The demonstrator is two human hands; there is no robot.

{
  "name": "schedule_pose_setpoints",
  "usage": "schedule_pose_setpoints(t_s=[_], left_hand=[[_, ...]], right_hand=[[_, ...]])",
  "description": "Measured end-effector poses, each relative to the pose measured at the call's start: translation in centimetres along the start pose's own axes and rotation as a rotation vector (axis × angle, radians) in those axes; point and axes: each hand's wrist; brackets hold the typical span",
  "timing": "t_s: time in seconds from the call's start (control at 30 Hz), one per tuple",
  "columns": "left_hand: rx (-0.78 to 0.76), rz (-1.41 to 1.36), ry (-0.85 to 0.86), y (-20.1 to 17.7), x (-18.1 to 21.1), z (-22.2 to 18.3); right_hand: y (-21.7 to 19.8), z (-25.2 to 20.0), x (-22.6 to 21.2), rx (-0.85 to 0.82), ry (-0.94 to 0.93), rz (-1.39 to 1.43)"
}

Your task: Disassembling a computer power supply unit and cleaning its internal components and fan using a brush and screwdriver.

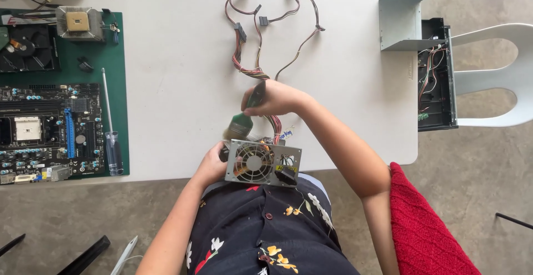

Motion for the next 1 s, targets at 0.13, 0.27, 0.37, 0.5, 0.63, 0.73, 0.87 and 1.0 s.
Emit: schedule_pose_setpoints(t_s=[0.13, 0.27, 0.37, 0.5, 0.63, 0.73, 0.87, 1.0], left_hand=[[-0.045, -0.046, -0.111, 1.6, 0.5, -0.1], [-0.093, -0.104, -0.167, 1.5, 1.8, 0.2], [-0.12, -0.053, -0.148, 1.3, 1.7, 0.7], [-0.185, -0.087, -0.114, 1.3, 1.7, 1.5], [-0.204, -0.081, -0.091, 0.4, 5.8, 0.5], [-0.232, -0.1, -0.065, 0.4, 8.6, -0.6], [-0.245, -0.077, -0.067, 0.1, 7.4, 0.2], [-0.277, 0.005, -0.08, 0.5, 7.1, 0.6]], right_hand=[[-0.9, -0.4, -2.7, -0.18, 0.052, -0.141], [-0.5, 0.7, -4.3, -0.162, 0.108, -0.326], [-0.2, 1.4, -4.0, -0.16, 0.137, -0.357], [-0.6, 1.0, -3.7, -0.203, 0.221, -0.454], [-1.4, 0.0, -4.6, -0.198, 0.188, -0.351], [-1.4, 0.0, -3.3, -0.214, 0.184, -0.186], [-2.5, -0.3, -3.3, -0.181, 0.236, -0.317], [-1.4, 0.4, -1.3, -0.2, 0.217, -0.322]])
Point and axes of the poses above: each hand's wrist, its own z-axis towards the middle knuckle, its own y-axis out of the palm, x = y × z, and after that the axes turned 15 degrees about y, right-handed
